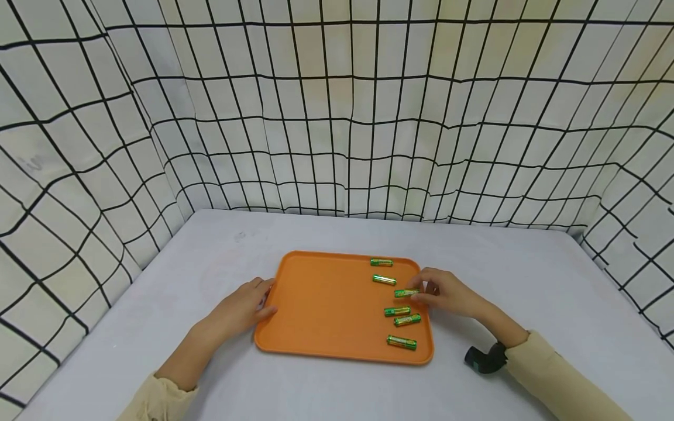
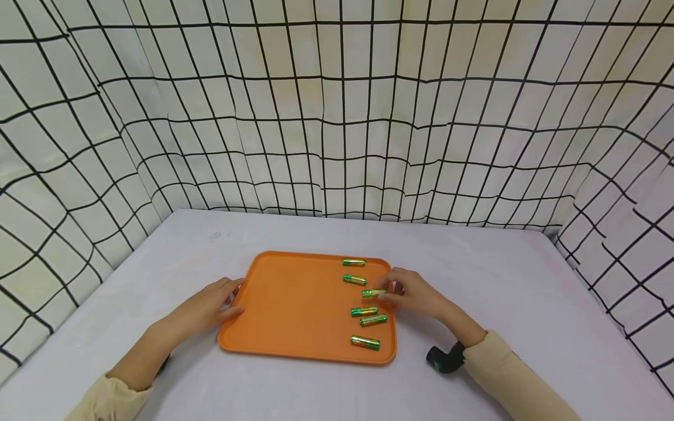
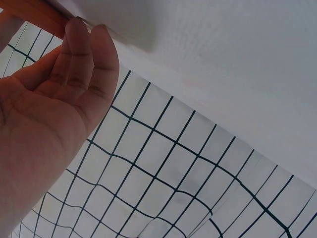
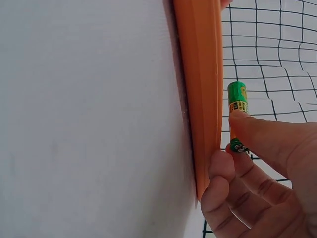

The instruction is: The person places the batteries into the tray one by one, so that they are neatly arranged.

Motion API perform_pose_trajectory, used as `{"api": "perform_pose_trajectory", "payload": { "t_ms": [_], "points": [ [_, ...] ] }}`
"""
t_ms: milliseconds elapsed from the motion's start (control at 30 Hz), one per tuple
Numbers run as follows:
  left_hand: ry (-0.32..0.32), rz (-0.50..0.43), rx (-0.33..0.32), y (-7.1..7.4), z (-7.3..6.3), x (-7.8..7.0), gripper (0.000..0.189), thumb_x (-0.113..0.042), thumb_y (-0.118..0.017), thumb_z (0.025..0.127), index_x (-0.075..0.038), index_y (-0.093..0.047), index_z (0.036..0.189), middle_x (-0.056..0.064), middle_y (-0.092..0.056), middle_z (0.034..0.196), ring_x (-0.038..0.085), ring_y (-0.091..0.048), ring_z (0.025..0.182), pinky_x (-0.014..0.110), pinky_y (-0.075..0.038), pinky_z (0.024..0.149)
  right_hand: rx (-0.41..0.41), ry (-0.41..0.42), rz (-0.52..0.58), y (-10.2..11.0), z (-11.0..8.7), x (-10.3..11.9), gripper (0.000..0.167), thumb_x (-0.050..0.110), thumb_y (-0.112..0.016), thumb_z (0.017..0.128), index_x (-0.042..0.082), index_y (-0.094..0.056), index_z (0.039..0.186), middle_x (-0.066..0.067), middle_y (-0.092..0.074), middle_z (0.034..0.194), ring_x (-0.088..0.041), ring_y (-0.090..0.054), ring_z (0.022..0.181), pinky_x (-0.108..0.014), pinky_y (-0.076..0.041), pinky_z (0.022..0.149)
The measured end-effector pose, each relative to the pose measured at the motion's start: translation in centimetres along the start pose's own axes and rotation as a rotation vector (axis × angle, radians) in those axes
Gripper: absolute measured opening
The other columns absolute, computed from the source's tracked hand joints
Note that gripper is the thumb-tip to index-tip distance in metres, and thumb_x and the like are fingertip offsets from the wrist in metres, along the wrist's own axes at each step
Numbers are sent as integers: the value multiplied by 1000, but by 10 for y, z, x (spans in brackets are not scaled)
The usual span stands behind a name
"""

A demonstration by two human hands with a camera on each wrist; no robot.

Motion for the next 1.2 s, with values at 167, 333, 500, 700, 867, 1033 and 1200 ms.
{"api": "perform_pose_trajectory", "payload": {
  "t_ms": [167, 333, 500, 700, 867, 1033, 1200],
  "points": [
    [3, -5, 4, -2, 1, 0, 55, -21, -68, 92, 10, -48, 134, 5, -53, 98, 20, -51, 88, 39, -45, 78, 15, -34, -10, -1, 0, -3, 17, 10, -72, 89, 5, -66, 104, 0, -59, 91, -6, -48, 67, -21, -43, 60],
    [2, -8, 4, -2, 1, 0, 56, -21, -69, 92, 10, -48, 134, 5, -53, 98, 20, -51, 88, 39, -45, 77, 15, -30, -18, -1, -1, -4, 16, 9, -71, 88, 6, -66, 103, 3, -56, 87, -6, -47, 68, -22, -42, 60],
    [10, -5, 0, 0, 1, 1, 56, -21, -69, 92, 9, -49, 134, 7, -55, 102, 20, -52, 89, 40, -46, 79, 22, -25, -26, 0, 2, -4, 16, 11, -72, 89, 6, -67, 103, 4, -57, 86, -7, -47, 69, -22, -42, 61],
    [5, -6, -8, 3, 1, 2, 55, -22, -69, 92, 9, -50, 133, 5, -53, 98, 18, -51, 87, 39, -45, 77, 25, -25, -20, 1, 4, -5, 18, 10, -73, 88, 3, -67, 103, 1, -57, 85, -9, -48, 70, -22, -42, 62],
    [5, 2, -6, 2, 2, 2, 55, -22, -69, 92, 9, -50, 133, 5, -53, 98, 19, -52, 87, 39, -46, 78, 38, -65, -25, 2, 5, -7, 18, 13, -74, 87, 5, -69, 103, 4, -57, 84, -7, -48, 70, -22, -43, 62],
    [10, 0, -4, 2, 3, 1, 56, -21, -69, 92, 10, -49, 134, 6, -54, 99, 20, -52, 88, 40, -46, 79, 39, -87, -15, 0, 4, -11, 18, 15, -74, 87, 6, -70, 102, 5, -58, 83, -8, -48, 70, -22, -43, 61],
    [1, -9, 6, 0, 2, 0, 56, -22, -69, 92, 10, -49, 134, 7, -55, 101, 21, -53, 89, 41, -47, 79, 34, -84, 3, -4, 0, -14, 17, 14, -73, 88, 5, -70, 102, 4, -60, 87, -7, -48, 70, -22, -43, 61]
  ]
}}
Point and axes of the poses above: each hand's wrist, its own z-axis towards the middle knuckle, its own y-axis out of the back of the hand, x = y × z, the point moved 4 cm from there along z, towards the middle knuckle
